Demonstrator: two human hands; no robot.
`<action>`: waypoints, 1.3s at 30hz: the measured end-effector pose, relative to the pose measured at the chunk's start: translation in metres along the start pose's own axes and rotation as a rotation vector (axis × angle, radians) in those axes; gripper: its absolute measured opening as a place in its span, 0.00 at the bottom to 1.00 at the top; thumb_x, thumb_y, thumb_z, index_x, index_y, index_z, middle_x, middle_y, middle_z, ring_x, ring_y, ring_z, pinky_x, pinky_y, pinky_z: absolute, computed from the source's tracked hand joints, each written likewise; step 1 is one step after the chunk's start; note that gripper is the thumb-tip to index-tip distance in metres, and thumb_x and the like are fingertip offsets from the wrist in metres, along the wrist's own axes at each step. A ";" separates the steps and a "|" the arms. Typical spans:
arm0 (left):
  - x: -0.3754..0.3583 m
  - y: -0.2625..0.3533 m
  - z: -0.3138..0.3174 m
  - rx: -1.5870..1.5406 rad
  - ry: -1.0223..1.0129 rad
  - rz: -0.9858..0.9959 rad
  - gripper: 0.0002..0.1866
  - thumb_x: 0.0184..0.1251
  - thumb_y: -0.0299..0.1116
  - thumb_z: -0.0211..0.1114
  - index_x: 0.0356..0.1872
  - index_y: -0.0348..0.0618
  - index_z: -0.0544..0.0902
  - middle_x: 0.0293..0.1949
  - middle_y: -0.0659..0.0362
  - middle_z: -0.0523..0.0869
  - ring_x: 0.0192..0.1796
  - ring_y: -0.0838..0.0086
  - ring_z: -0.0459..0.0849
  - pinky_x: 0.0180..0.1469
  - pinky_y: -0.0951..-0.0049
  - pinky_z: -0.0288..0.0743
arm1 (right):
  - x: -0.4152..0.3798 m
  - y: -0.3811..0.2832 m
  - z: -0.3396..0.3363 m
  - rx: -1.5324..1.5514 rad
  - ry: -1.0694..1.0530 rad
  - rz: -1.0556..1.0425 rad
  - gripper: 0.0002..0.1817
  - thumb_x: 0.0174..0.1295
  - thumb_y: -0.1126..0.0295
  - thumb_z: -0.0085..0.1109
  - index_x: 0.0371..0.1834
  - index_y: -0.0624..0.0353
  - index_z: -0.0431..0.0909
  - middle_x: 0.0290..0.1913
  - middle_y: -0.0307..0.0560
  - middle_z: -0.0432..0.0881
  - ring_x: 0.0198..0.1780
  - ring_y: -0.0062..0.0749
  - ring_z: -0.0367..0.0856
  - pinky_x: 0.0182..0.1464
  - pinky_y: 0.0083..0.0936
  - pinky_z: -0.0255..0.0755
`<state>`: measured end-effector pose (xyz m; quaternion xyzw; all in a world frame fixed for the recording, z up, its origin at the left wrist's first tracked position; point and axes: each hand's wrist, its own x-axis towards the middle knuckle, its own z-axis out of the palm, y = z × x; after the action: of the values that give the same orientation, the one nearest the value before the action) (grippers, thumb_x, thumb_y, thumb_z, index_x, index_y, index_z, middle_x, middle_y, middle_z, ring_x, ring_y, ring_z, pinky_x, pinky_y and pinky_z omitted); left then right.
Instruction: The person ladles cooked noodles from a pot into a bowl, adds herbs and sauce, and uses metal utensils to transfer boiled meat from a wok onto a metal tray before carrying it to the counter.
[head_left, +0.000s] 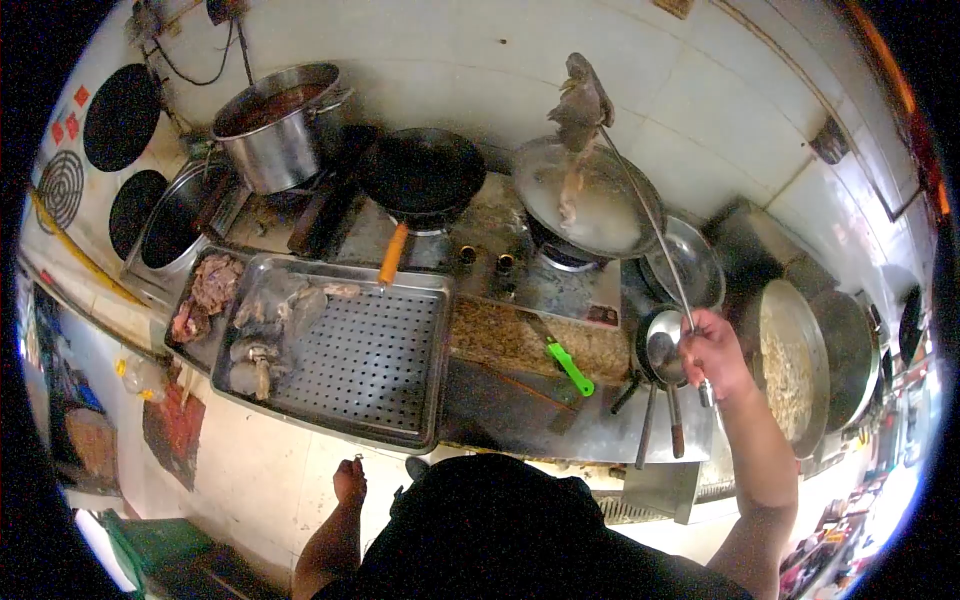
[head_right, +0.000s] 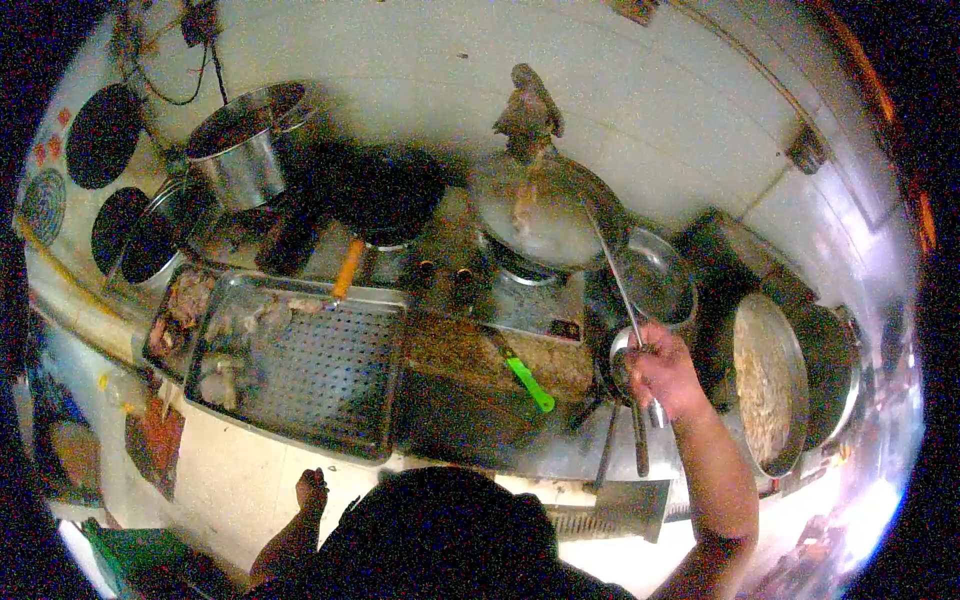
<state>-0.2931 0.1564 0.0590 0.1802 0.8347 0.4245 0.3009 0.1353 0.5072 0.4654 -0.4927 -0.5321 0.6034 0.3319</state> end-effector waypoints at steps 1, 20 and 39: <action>0.000 -0.002 0.000 0.025 -0.002 0.020 0.17 0.62 0.41 0.54 0.20 0.38 0.70 0.12 0.57 0.72 0.12 0.73 0.71 0.16 0.71 0.65 | -0.001 -0.001 0.001 -0.016 -0.013 -0.008 0.08 0.45 0.84 0.43 0.29 0.61 0.66 0.13 0.43 0.67 0.06 0.22 0.60 0.06 0.17 0.53; -0.017 0.015 0.002 0.232 0.072 -0.108 0.19 0.60 0.44 0.52 0.26 0.35 0.75 0.24 0.44 0.79 0.31 0.50 0.78 0.35 0.58 0.71 | -0.028 -0.032 0.089 -0.085 -0.422 0.144 0.10 0.41 0.79 0.55 0.29 0.60 0.67 0.12 0.43 0.69 0.07 0.22 0.63 0.06 0.20 0.53; -0.037 0.139 0.000 -0.756 0.029 -0.073 0.16 0.63 0.42 0.54 0.25 0.39 0.73 0.21 0.62 0.73 0.25 0.78 0.72 0.30 0.77 0.68 | 0.108 0.063 0.202 -1.124 -0.791 0.145 0.08 0.47 0.71 0.55 0.31 0.58 0.70 0.18 0.42 0.70 0.17 0.29 0.69 0.18 0.26 0.62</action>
<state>-0.2594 0.2156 0.1856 0.0204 0.6294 0.6939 0.3492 -0.0804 0.5299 0.3680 -0.3671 -0.8108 0.3913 -0.2340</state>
